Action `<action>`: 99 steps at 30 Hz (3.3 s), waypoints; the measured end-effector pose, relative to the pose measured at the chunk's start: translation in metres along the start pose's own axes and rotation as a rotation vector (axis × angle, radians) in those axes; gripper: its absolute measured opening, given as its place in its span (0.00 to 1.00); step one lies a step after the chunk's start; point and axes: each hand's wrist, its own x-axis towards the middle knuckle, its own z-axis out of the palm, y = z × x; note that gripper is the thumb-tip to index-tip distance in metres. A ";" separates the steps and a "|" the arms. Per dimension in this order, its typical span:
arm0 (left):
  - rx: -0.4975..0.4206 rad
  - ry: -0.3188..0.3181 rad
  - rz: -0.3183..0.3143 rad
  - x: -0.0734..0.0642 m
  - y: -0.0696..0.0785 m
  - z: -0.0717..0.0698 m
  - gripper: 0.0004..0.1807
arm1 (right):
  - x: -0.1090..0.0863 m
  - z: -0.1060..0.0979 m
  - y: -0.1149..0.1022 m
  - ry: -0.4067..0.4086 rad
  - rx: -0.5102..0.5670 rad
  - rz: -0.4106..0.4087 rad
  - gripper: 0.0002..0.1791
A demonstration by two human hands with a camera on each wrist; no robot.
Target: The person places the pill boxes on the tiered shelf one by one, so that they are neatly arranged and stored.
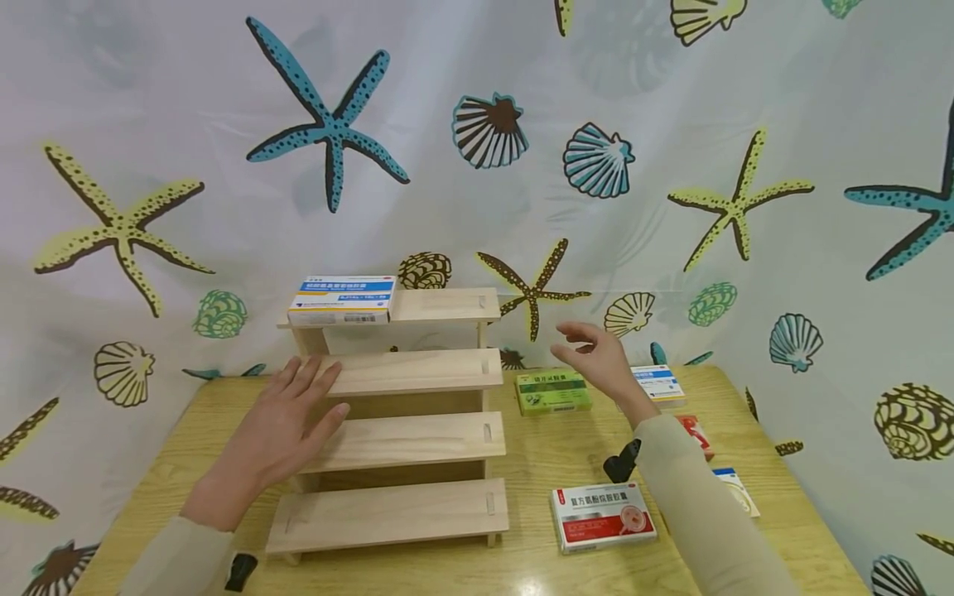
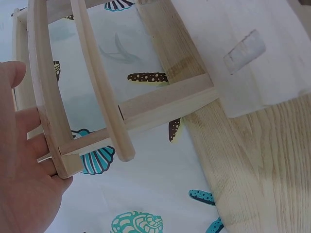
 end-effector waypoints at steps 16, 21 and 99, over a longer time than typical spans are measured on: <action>-0.011 -0.010 0.002 0.001 0.000 0.000 0.37 | -0.007 0.010 0.038 -0.004 -0.025 0.047 0.30; -0.004 -0.011 0.006 0.001 -0.001 0.001 0.37 | -0.010 0.014 0.048 -0.008 -0.048 0.088 0.30; -0.007 -0.006 -0.016 0.000 0.002 -0.003 0.38 | -0.016 0.025 0.085 -0.228 -0.329 0.119 0.38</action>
